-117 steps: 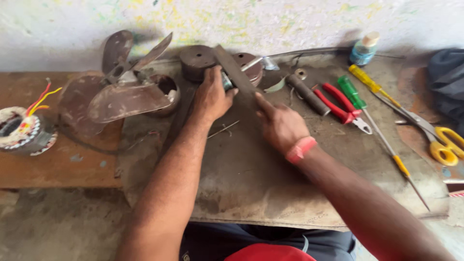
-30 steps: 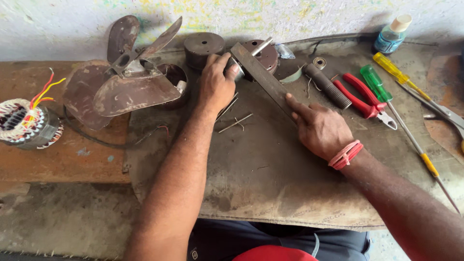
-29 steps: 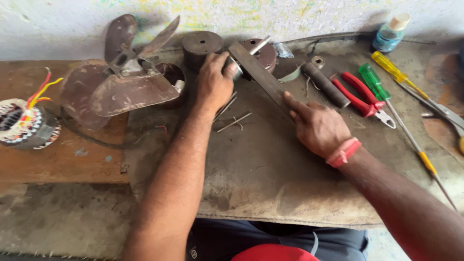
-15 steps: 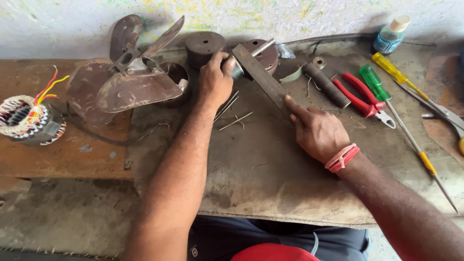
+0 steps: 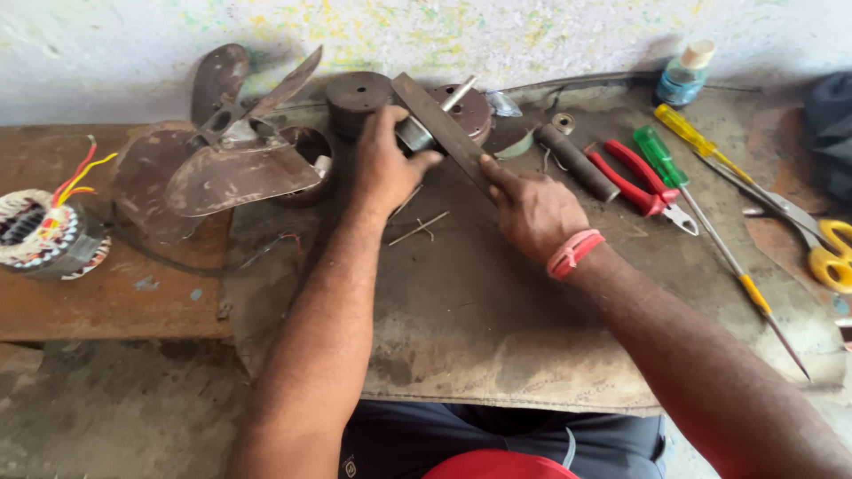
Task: The person disassembles a small electric motor, removes a rotor, and uses a metal file to smooth its surface. They then scrape the interior of a motor housing with a screwdriver and handle the stator assembly.
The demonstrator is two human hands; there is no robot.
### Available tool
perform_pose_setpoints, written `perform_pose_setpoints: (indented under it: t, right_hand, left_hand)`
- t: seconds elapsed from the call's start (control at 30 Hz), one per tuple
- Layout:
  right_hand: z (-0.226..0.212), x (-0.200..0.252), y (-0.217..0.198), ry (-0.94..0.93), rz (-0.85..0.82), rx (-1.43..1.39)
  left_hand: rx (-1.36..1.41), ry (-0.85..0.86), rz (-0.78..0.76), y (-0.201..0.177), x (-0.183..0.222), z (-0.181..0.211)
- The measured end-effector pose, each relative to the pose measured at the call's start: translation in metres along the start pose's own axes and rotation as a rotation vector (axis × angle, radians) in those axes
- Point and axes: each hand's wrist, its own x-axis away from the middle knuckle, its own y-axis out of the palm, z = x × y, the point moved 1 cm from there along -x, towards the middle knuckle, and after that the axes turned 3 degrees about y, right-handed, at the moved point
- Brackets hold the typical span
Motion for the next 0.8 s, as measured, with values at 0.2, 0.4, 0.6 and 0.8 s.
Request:
perform_pose_setpoints:
  t: [0.2, 0.4, 0.6, 0.8]
  right_hand:
    - [-0.008, 0.024, -0.025, 0.058, -0.075, 0.038]
    - [0.004, 0.028, -0.010, 0.103, -0.081, 0.033]
    - [-0.008, -0.015, -0.005, 0.058, -0.044, -0.016]
    - [-0.002, 0.040, -0.023, 0.144, -0.117, 0.079]
  left_hand:
    - [0.026, 0.019, 0.002, -0.003, -0.006, -0.014]
    - [0.041, -0.088, -0.123, 0.006, -0.009, -0.031]
    - [0.049, -0.102, -0.167, 0.000, -0.014, -0.026]
    - [-0.028, -0.084, -0.123, 0.014, -0.009, -0.040]
